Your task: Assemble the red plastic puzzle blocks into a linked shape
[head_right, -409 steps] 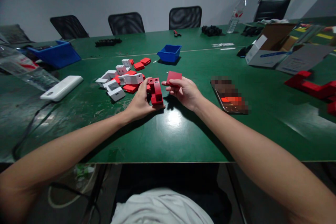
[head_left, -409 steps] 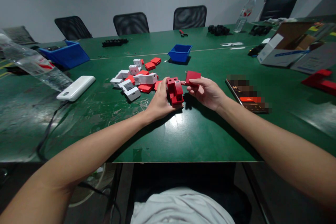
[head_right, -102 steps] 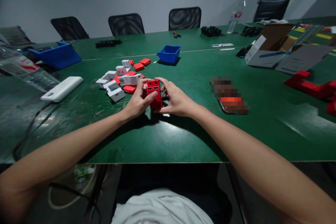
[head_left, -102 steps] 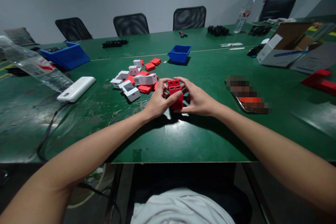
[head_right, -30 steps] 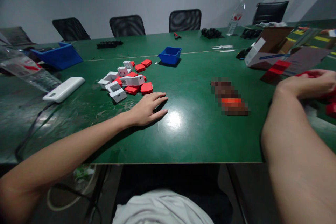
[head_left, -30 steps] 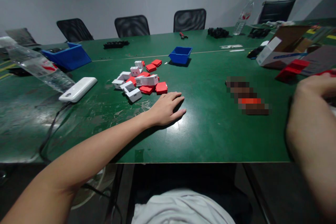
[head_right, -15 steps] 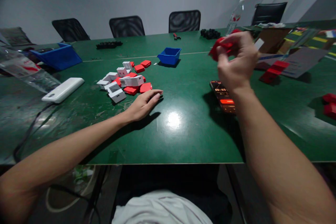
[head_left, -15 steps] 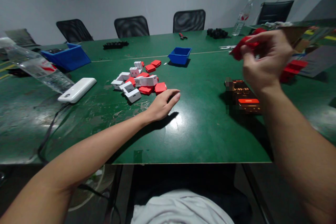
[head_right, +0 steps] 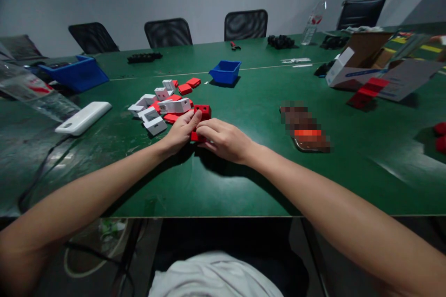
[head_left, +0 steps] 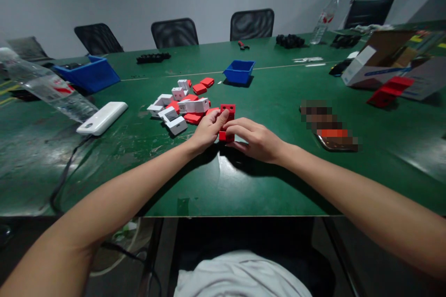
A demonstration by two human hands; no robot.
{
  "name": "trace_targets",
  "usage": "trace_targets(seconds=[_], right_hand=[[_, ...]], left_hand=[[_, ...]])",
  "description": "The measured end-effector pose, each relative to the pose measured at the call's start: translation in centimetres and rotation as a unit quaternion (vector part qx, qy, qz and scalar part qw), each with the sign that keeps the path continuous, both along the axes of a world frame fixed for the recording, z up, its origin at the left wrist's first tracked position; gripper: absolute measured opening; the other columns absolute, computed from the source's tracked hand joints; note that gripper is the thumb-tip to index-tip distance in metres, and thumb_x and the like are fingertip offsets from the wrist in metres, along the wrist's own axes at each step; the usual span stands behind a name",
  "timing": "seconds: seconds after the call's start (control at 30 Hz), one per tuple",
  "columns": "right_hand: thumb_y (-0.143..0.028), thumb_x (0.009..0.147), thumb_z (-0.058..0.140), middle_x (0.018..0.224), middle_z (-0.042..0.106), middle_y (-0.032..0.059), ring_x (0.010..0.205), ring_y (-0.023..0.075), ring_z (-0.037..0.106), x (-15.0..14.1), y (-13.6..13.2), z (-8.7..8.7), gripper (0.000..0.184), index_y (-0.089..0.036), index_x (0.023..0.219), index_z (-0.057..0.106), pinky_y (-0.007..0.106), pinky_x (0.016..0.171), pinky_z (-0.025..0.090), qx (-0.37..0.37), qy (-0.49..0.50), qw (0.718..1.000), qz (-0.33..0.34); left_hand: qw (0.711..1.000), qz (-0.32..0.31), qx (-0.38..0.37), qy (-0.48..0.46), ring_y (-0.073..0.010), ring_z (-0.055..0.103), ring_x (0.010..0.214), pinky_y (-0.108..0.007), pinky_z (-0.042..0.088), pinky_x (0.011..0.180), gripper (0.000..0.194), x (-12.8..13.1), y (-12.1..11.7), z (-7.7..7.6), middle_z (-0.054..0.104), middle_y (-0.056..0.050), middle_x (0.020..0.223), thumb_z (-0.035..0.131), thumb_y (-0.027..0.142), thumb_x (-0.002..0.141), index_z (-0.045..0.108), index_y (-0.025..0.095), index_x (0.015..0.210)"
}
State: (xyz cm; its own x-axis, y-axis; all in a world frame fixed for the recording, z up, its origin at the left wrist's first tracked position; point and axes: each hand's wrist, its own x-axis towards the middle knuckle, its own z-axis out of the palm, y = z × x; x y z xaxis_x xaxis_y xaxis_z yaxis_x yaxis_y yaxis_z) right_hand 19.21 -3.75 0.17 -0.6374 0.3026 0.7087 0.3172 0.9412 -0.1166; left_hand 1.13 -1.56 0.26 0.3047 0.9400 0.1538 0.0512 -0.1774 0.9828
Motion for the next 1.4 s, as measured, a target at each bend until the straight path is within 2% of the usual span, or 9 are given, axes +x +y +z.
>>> trace_targets(seconds=[0.1,0.2,0.3,0.47,0.63,0.77,0.87,1.13,1.4], right_hand=[[-0.040,0.096,0.058,0.100,0.072,0.0120,0.092,0.0236,0.066,1.2,1.0,0.6,0.022,-0.019,0.098,0.065,0.037,0.081,0.053,-0.035,0.004,0.998,-0.058],[-0.042,0.098,0.052,0.087,0.071,0.0103,0.077,0.0205,0.063,2.2,1.5,1.0,0.030,-0.019,0.089,0.067,0.034,0.072,0.049,-0.114,0.011,0.984,-0.133],[-0.045,0.097,0.052,0.083,0.072,0.0095,0.073,0.0198,0.062,2.6,1.8,0.9,0.035,-0.018,0.086,0.070,0.033,0.069,0.045,-0.207,0.017,0.965,-0.160],[-0.044,0.092,0.055,0.089,0.075,0.0066,0.079,0.0209,0.066,2.4,2.4,0.2,0.033,-0.017,0.090,0.074,0.032,0.072,0.046,-0.356,0.056,0.928,-0.094],[-0.048,0.083,0.065,0.088,0.074,0.0062,0.077,0.0199,0.066,2.2,2.8,-0.2,0.033,-0.017,0.087,0.074,0.032,0.072,0.050,-0.460,0.117,0.879,-0.043],[-0.053,0.079,0.071,0.085,0.073,0.0051,0.074,0.0180,0.065,2.1,3.0,-0.2,0.036,-0.018,0.089,0.071,0.031,0.071,0.052,-0.500,0.174,0.848,-0.032],[-0.057,0.078,0.073,0.087,0.073,0.0047,0.076,0.0179,0.066,2.2,3.2,-0.2,0.040,-0.019,0.093,0.071,0.032,0.073,0.053,-0.515,0.184,0.837,-0.016],[-0.056,0.078,0.073,0.097,0.075,0.0059,0.089,0.0202,0.069,2.5,3.3,-0.1,0.040,-0.020,0.097,0.072,0.033,0.081,0.055,-0.524,0.178,0.833,0.015],[-0.048,0.083,0.071,0.107,0.075,0.0071,0.093,0.0211,0.070,2.4,2.7,0.4,0.037,-0.020,0.108,0.071,0.035,0.086,0.055,-0.523,0.169,0.835,0.018]], left_hand=[[1.000,-0.011,0.005,0.002,-0.0149,0.063,0.079,-0.026,0.049,0.070,0.052,-0.1,0.4,-0.5,0.066,-0.003,0.087,0.068,0.063,0.082,0.058,0.015,0.100],[1.000,-0.021,0.008,-0.001,-0.0179,0.067,0.088,-0.028,0.052,0.077,0.055,-0.2,0.7,-0.7,0.071,-0.006,0.098,0.074,0.058,0.078,0.057,0.015,0.108],[0.999,-0.028,0.023,0.002,-0.0200,0.069,0.094,-0.031,0.054,0.080,0.054,-0.2,0.6,-0.7,0.071,-0.008,0.103,0.071,0.057,0.080,0.054,0.016,0.111],[0.990,-0.058,0.098,0.078,-0.0229,0.069,0.100,-0.036,0.055,0.088,0.053,-0.1,0.1,-0.6,0.071,-0.010,0.110,0.072,0.056,0.081,0.057,0.015,0.112],[0.982,-0.072,0.118,0.127,-0.0244,0.067,0.104,-0.037,0.052,0.092,0.049,-0.2,0.0,-0.6,0.070,-0.011,0.114,0.065,0.053,0.087,0.060,0.014,0.118],[0.980,-0.083,0.108,0.143,-0.0209,0.066,0.092,-0.032,0.051,0.084,0.047,-0.4,0.3,-0.6,0.071,-0.009,0.098,0.051,0.059,0.093,0.065,0.014,0.100],[0.982,-0.094,0.085,0.136,-0.0173,0.062,0.079,-0.028,0.049,0.075,0.051,-0.5,0.4,-0.5,0.066,-0.005,0.084,0.048,0.063,0.093,0.062,0.014,0.089],[0.983,-0.100,0.081,0.131,-0.0167,0.058,0.079,-0.028,0.046,0.075,0.051,-0.4,0.4,-0.8,0.062,-0.003,0.085,0.045,0.065,0.092,0.059,0.016,0.092],[0.964,-0.059,0.167,0.200,-0.0175,0.058,0.077,-0.028,0.046,0.072,0.045,-0.3,-0.4,-0.6,0.064,-0.004,0.083,0.037,0.055,0.100,0.058,0.016,0.089]])
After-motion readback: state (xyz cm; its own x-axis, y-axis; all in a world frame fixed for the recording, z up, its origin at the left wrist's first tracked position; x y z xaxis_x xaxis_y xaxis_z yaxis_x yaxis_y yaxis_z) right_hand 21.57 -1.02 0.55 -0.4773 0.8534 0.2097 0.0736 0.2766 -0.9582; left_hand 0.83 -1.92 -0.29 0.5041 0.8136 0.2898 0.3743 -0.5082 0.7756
